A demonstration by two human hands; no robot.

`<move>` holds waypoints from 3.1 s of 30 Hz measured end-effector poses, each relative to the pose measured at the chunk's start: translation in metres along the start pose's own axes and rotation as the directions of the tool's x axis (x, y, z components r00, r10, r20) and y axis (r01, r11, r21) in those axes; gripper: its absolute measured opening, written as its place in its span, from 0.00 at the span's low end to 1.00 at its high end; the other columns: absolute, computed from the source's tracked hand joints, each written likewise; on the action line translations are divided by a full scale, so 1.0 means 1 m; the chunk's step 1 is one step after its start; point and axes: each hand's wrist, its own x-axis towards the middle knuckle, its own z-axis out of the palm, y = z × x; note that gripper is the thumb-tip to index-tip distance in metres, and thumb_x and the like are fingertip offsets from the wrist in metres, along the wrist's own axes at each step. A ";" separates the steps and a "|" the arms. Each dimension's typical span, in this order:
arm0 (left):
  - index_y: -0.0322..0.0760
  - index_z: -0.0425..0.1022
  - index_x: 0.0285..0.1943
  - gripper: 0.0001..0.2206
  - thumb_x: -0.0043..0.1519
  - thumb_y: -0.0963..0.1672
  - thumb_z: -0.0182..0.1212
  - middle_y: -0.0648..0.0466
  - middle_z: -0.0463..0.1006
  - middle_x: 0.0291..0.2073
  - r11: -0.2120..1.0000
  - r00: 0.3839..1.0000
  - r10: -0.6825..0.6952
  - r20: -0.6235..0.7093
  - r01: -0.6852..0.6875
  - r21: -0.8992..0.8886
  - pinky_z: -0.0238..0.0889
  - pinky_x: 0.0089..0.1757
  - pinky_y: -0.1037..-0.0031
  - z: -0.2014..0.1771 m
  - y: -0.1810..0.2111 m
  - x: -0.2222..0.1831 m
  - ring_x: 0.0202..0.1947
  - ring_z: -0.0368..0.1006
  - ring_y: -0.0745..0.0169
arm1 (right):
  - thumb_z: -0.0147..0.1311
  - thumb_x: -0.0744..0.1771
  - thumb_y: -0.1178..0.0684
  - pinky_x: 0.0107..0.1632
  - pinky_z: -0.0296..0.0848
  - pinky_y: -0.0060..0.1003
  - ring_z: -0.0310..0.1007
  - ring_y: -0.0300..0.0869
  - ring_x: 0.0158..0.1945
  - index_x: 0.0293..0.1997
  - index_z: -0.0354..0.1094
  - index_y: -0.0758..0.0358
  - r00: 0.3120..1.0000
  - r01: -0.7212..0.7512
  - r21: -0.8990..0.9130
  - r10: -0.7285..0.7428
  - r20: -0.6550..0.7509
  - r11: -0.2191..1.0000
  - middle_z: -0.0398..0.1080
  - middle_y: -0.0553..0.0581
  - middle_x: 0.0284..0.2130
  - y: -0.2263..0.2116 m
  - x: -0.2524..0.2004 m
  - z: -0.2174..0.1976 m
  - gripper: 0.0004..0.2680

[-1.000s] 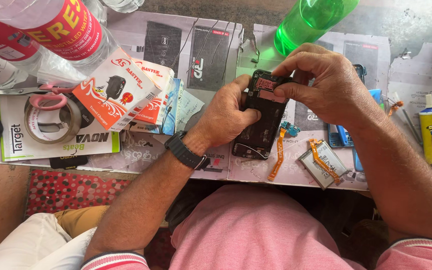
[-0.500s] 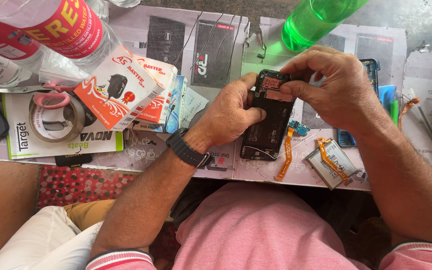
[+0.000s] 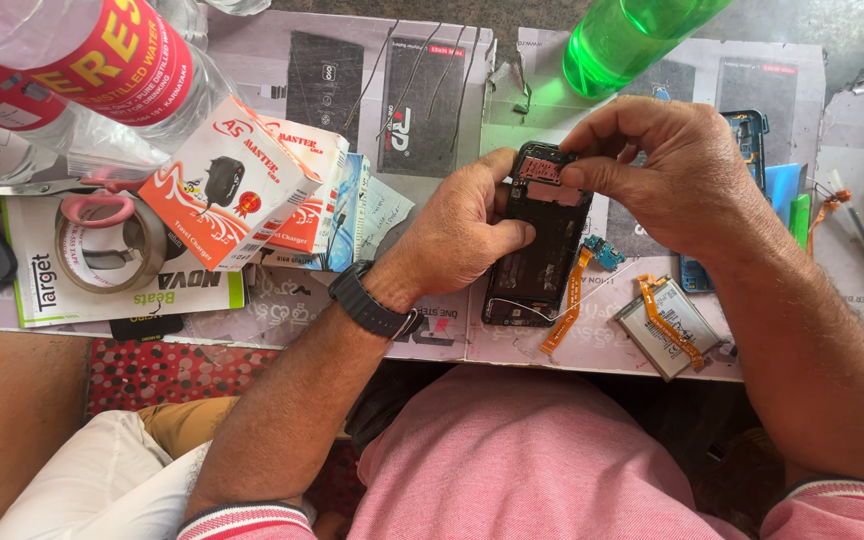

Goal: The person assembles a mobile phone by placing a circuit board into the chassis and connecting internal ribbon cables by hand.

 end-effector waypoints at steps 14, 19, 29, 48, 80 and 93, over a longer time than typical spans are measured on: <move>0.29 0.65 0.64 0.22 0.59 0.32 0.56 0.51 0.80 0.48 0.998 1.000 -0.011 -0.018 0.009 -0.064 0.74 0.51 0.74 -0.002 -0.005 0.002 0.48 0.78 0.67 | 0.69 0.64 0.57 0.42 0.70 0.28 0.70 0.32 0.36 0.46 0.77 0.61 0.997 0.075 0.014 -0.075 -0.001 0.997 0.76 0.47 0.33 0.009 -0.002 -0.006 0.08; 0.27 0.67 0.62 0.20 0.59 0.32 0.57 0.49 0.81 0.45 1.000 0.999 -0.022 -0.031 0.022 0.006 0.74 0.48 0.74 -0.002 0.000 0.002 0.45 0.79 0.66 | 0.65 0.65 0.61 0.43 0.75 0.26 0.73 0.32 0.39 0.49 0.75 0.66 0.999 -0.014 0.274 0.004 0.038 0.962 0.76 0.51 0.37 0.010 0.001 -0.010 0.09; 0.26 0.68 0.60 0.20 0.57 0.32 0.53 0.51 0.80 0.47 0.995 0.995 0.051 -0.081 -0.058 -0.081 0.73 0.50 0.77 -0.002 -0.004 0.005 0.47 0.78 0.68 | 0.57 0.69 0.61 0.43 0.73 0.29 0.72 0.34 0.40 0.60 0.70 0.61 0.978 -0.151 0.422 0.075 0.193 0.894 0.74 0.54 0.37 0.006 -0.007 -0.015 0.12; 0.27 0.68 0.53 0.15 0.56 0.33 0.54 0.50 0.81 0.37 1.000 0.996 -0.013 -0.088 0.014 0.009 0.77 0.41 0.76 -0.002 0.000 0.003 0.36 0.80 0.68 | 0.56 0.63 0.66 0.50 0.75 0.39 0.76 0.45 0.48 0.52 0.76 0.60 0.939 0.311 -0.260 -0.254 0.233 0.914 0.75 0.55 0.43 -0.018 -0.019 -0.024 0.14; 0.27 0.69 0.60 0.16 0.63 0.36 0.58 0.48 0.81 0.44 0.998 0.997 -0.044 -0.064 0.041 -0.040 0.75 0.48 0.74 -0.003 0.003 0.002 0.44 0.79 0.66 | 0.53 0.69 0.52 0.50 0.76 0.33 0.78 0.34 0.46 0.58 0.71 0.57 0.952 -0.119 -0.084 0.138 0.272 0.989 0.79 0.50 0.41 -0.006 0.007 -0.022 0.12; 0.25 0.71 0.59 0.15 0.62 0.35 0.58 0.47 0.81 0.42 0.994 0.997 -0.039 -0.063 0.032 -0.105 0.73 0.44 0.74 -0.007 0.000 0.003 0.40 0.77 0.66 | 0.57 0.65 0.64 0.50 0.76 0.31 0.75 0.35 0.46 0.60 0.68 0.67 0.963 -0.179 0.268 0.112 0.245 0.947 0.77 0.56 0.42 0.009 -0.011 -0.019 0.15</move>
